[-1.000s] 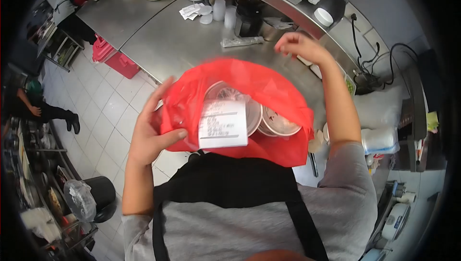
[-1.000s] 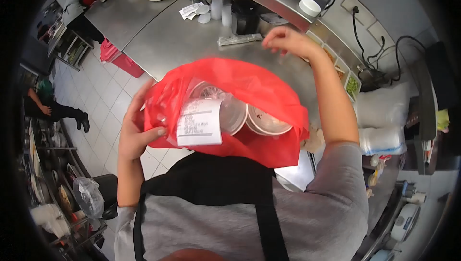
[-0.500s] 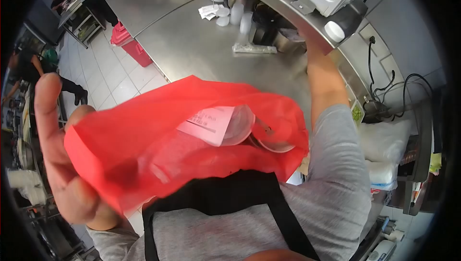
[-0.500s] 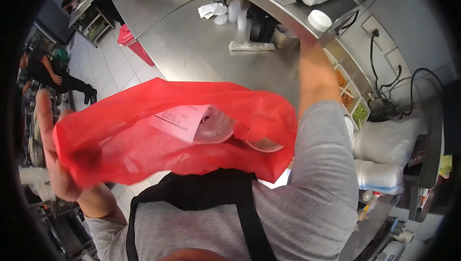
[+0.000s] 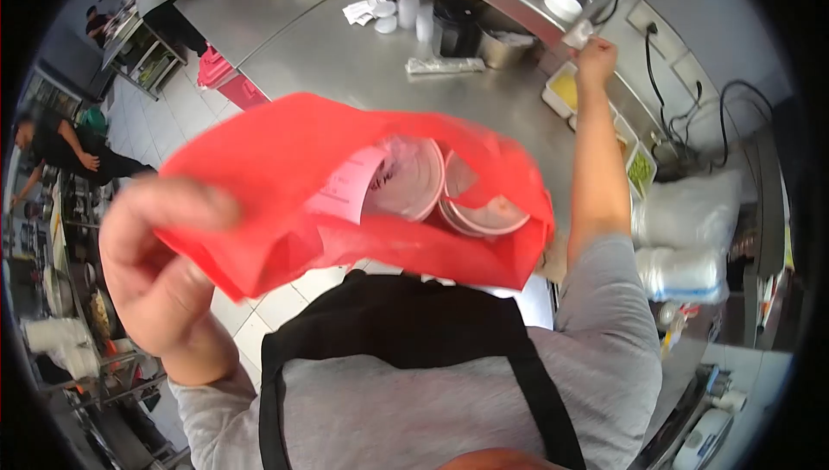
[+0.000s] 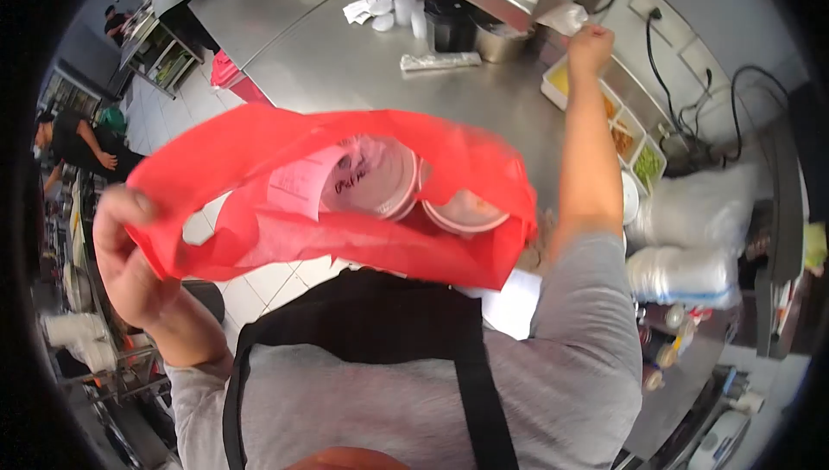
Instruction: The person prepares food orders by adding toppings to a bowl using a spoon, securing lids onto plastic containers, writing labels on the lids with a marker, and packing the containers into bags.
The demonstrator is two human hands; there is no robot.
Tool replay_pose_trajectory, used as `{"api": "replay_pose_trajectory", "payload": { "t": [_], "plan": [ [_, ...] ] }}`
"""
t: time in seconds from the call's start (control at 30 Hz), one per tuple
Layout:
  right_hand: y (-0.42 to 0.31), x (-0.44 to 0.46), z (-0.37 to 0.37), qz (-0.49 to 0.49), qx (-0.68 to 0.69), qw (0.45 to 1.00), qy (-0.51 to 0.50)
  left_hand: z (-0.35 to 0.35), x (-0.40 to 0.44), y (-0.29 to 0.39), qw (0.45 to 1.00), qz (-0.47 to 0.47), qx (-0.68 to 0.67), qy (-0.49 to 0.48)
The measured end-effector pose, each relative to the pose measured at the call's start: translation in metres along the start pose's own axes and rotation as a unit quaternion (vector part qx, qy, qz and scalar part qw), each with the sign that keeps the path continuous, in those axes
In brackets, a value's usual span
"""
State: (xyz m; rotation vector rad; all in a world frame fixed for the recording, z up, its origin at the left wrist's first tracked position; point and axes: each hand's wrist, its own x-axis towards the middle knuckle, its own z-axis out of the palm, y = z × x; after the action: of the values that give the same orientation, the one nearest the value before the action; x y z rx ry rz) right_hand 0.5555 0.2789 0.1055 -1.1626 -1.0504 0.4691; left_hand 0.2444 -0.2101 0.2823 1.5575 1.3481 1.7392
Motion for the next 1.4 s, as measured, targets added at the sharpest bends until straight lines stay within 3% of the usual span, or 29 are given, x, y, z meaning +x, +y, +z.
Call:
{"api": "replay_pose_trajectory", "payload": {
  "t": [0.1,0.17,0.23,0.3,0.37,0.43,0.47,0.53,0.57,0.6,0.67,0.7,0.77,0.8,0.87,0.93,0.97,1.07,1.1,1.2,1.23,1.27,1.33,1.37,1.4],
  "plan": [
    [-0.046,-0.036,-0.090,-0.017,-0.018,0.999,-0.038,-0.007,0.018,-0.007,0.983,-0.006,-0.116,-0.145],
    [-0.091,-0.072,-0.148,-0.094,-0.019,0.994,0.044,0.003,0.029,-0.003,0.971,0.008,-0.112,-0.209],
    [-0.140,-0.114,-0.185,-0.156,0.190,0.967,0.062,-0.001,0.039,-0.003,0.957,0.012,-0.098,-0.274],
    [-0.203,-0.173,-0.195,-0.209,0.229,0.950,-0.031,-0.003,0.045,-0.005,0.943,0.013,-0.122,-0.310],
    [-0.231,-0.216,-0.190,-0.280,0.105,0.948,-0.109,-0.001,0.050,-0.007,0.928,0.013,-0.183,-0.324],
    [-0.249,-0.255,-0.170,-0.348,-0.014,0.909,-0.230,0.002,0.053,-0.009,0.908,0.012,-0.252,-0.335],
    [-0.255,-0.275,-0.162,-0.308,-0.110,0.890,-0.317,0.004,0.054,-0.010,0.896,0.012,-0.284,-0.341],
    [-0.224,-0.305,-0.136,-0.391,-0.074,0.836,-0.378,0.008,0.054,-0.010,0.866,0.008,-0.352,-0.356],
    [-0.200,-0.320,-0.128,-0.380,-0.123,0.816,-0.418,0.010,0.055,-0.011,0.848,0.005,-0.383,-0.366],
    [-0.192,-0.328,-0.126,-0.368,-0.135,0.809,-0.437,0.013,0.055,-0.011,0.827,0.003,-0.415,-0.380],
    [-0.170,-0.323,-0.125,-0.434,-0.165,0.831,-0.306,0.013,0.055,-0.015,0.783,-0.005,-0.467,-0.410],
    [-0.177,-0.317,-0.129,-0.416,-0.165,0.857,-0.254,0.005,0.060,-0.019,0.745,-0.006,-0.488,-0.456],
    [-0.201,-0.299,-0.141,-0.376,-0.161,0.899,-0.155,-0.004,0.064,-0.020,0.739,-0.011,-0.499,-0.453],
    [-0.205,-0.294,-0.145,-0.362,-0.159,0.905,-0.156,-0.009,0.065,-0.021,0.736,-0.014,-0.504,-0.452],
    [-0.211,-0.297,-0.144,-0.475,-0.152,0.832,-0.244,-0.006,0.070,-0.019,0.781,-0.012,-0.485,-0.394],
    [-0.189,-0.324,-0.135,-0.476,-0.169,0.777,-0.375,-0.001,0.076,-0.019,0.797,-0.005,-0.485,-0.360],
    [-0.180,-0.339,-0.132,-0.455,-0.142,0.764,-0.435,0.001,0.078,-0.018,0.801,-0.005,-0.490,-0.344],
    [-0.189,-0.359,-0.131,-0.229,-0.075,0.807,-0.539,0.001,0.085,-0.016,0.818,-0.020,-0.492,-0.296],
    [-0.187,-0.358,-0.133,-0.237,-0.064,0.841,-0.481,0.000,0.090,-0.021,0.818,-0.021,-0.501,-0.283],
    [-0.204,-0.357,-0.170,-0.171,-0.117,0.829,-0.520,-0.004,0.105,-0.028,0.831,-0.035,-0.492,-0.257],
    [-0.229,-0.349,-0.179,-0.192,-0.400,0.704,-0.555,-0.006,0.111,-0.030,0.839,-0.041,-0.482,-0.251],
    [-0.203,-0.328,-0.193,-0.333,-0.459,0.652,-0.503,-0.008,0.117,-0.032,0.839,-0.042,-0.478,-0.257],
    [-0.197,-0.259,-0.215,-0.358,-0.553,0.620,-0.426,-0.009,0.128,-0.036,0.839,-0.041,-0.473,-0.267],
    [-0.229,-0.236,-0.219,-0.417,-0.615,0.604,-0.289,-0.010,0.133,-0.037,0.844,-0.034,-0.467,-0.262],
    [-0.257,-0.204,-0.233,-0.492,-0.483,0.703,-0.174,-0.012,0.136,-0.038,0.850,-0.030,-0.461,-0.255]
  ]
}}
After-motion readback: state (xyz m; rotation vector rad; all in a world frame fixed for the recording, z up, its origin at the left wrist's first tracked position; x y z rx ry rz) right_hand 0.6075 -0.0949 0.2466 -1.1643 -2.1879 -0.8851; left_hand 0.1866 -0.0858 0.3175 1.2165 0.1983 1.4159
